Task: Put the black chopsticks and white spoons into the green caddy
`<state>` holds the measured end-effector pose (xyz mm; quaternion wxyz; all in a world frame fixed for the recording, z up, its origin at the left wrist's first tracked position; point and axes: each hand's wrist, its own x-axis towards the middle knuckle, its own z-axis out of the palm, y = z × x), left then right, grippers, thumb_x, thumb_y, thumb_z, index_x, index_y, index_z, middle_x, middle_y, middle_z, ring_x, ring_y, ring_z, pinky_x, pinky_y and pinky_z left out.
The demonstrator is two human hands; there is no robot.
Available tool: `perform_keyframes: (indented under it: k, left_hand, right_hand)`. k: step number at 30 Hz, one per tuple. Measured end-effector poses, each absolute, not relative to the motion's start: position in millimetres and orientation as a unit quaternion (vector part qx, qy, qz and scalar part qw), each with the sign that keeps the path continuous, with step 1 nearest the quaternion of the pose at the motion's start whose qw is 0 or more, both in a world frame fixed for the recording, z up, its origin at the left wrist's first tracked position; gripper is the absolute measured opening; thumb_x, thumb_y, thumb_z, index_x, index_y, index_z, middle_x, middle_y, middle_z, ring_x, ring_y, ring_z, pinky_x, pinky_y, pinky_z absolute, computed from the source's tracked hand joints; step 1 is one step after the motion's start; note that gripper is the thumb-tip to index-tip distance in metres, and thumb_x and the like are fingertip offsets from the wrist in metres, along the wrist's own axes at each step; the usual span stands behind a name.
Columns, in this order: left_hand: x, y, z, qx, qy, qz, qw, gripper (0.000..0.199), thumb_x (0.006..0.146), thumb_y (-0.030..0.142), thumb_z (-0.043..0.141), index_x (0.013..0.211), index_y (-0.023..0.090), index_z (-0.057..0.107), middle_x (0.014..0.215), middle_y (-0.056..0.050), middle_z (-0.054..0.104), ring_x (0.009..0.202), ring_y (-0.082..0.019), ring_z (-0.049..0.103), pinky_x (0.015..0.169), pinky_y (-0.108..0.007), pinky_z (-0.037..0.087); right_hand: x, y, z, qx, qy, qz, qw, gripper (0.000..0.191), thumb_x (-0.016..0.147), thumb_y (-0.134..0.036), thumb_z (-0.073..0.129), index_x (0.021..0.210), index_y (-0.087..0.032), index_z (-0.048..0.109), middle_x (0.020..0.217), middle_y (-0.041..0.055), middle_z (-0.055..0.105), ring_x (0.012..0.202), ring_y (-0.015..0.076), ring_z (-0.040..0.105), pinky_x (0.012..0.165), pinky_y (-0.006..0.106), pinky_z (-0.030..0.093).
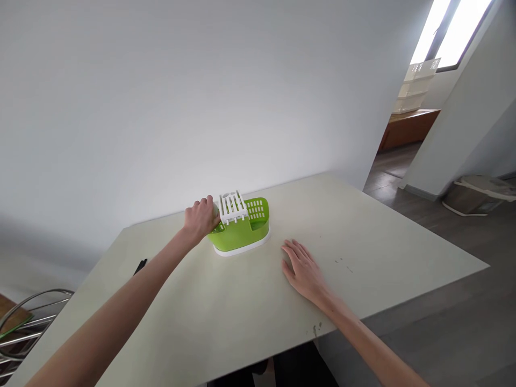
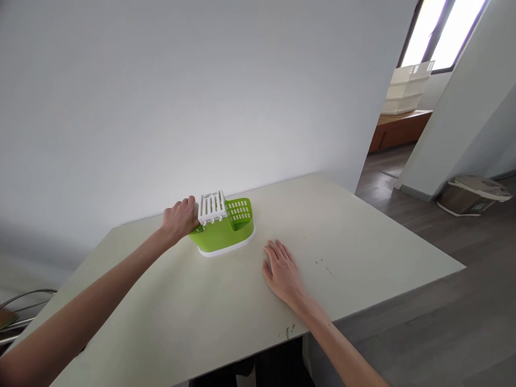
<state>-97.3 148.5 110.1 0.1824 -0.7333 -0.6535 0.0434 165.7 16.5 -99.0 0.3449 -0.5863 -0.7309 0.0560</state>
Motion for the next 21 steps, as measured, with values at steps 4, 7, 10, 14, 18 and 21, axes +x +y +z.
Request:
perform_keyframes:
  k: [4,7,10,14,18,21]
  left_hand:
    - [-97,142,111,-0.739,-0.647,-0.003,0.186,0.033,0.098,0.035,0.047,0.124,0.015,0.054,0.114,-0.019,0.071,0.111,-0.035,0.064,0.076,-0.039,0.049]
    - [-99,141,111,-0.746,-0.640,-0.016,0.182,0.030,0.101,0.032,0.041,0.121,0.016,0.056,0.106,-0.016,0.074,0.102,-0.033,0.068,0.073,-0.036,0.047]
    - [-104,142,113,-0.762,-0.628,0.011,0.157,0.029,0.101,0.033,0.039,0.108,0.018,0.063,0.096,-0.013,0.076,0.086,-0.030,0.071,0.068,-0.035,0.043]
    - [-117,142,118,-0.809,-0.574,0.041,0.121,0.038,0.100,0.037,0.037,0.080,0.022,0.065,0.085,-0.008,0.076,0.074,-0.025,0.069,0.061,-0.031,0.037]
    - [-135,137,120,-0.869,-0.485,0.036,0.091,0.040,0.101,0.042,0.039,0.085,0.026,0.071,0.089,-0.003,0.078,0.073,-0.021,0.068,0.058,-0.029,0.034]
    - [-146,131,115,-0.897,-0.427,0.009,0.111,0.041,0.104,0.043,0.038,0.093,0.026,0.074,0.096,-0.002,0.079,0.073,-0.019,0.067,0.056,-0.029,0.031]
  right_hand:
    - [166,17,-99,-0.586,-0.730,0.059,0.346,0.044,0.103,-0.027,0.045,0.144,-0.019,0.058,0.157,0.0097,0.055,0.153,0.0287,0.041,0.124,0.051,0.038]
    - [166,16,-99,-0.586,-0.730,0.064,0.347,0.045,0.103,-0.028,0.045,0.145,-0.020,0.058,0.157,0.0089,0.055,0.153,0.0290,0.041,0.124,0.052,0.038]
    - [167,16,-98,-0.585,-0.730,0.065,0.347,0.045,0.103,-0.028,0.044,0.145,-0.021,0.058,0.158,0.0085,0.055,0.153,0.0290,0.041,0.125,0.053,0.037]
    - [167,15,-97,-0.586,-0.733,0.063,0.339,0.044,0.103,-0.028,0.044,0.144,-0.019,0.059,0.158,0.0087,0.054,0.153,0.0286,0.041,0.125,0.051,0.037]
    - [168,16,-98,-0.587,-0.734,0.061,0.336,0.044,0.104,-0.029,0.044,0.143,-0.018,0.059,0.157,0.0087,0.055,0.153,0.0285,0.041,0.125,0.050,0.037]
    - [168,16,-100,-0.584,-0.733,0.058,0.345,0.044,0.103,-0.029,0.044,0.143,-0.021,0.060,0.157,0.0076,0.055,0.152,0.0286,0.042,0.125,0.051,0.038]
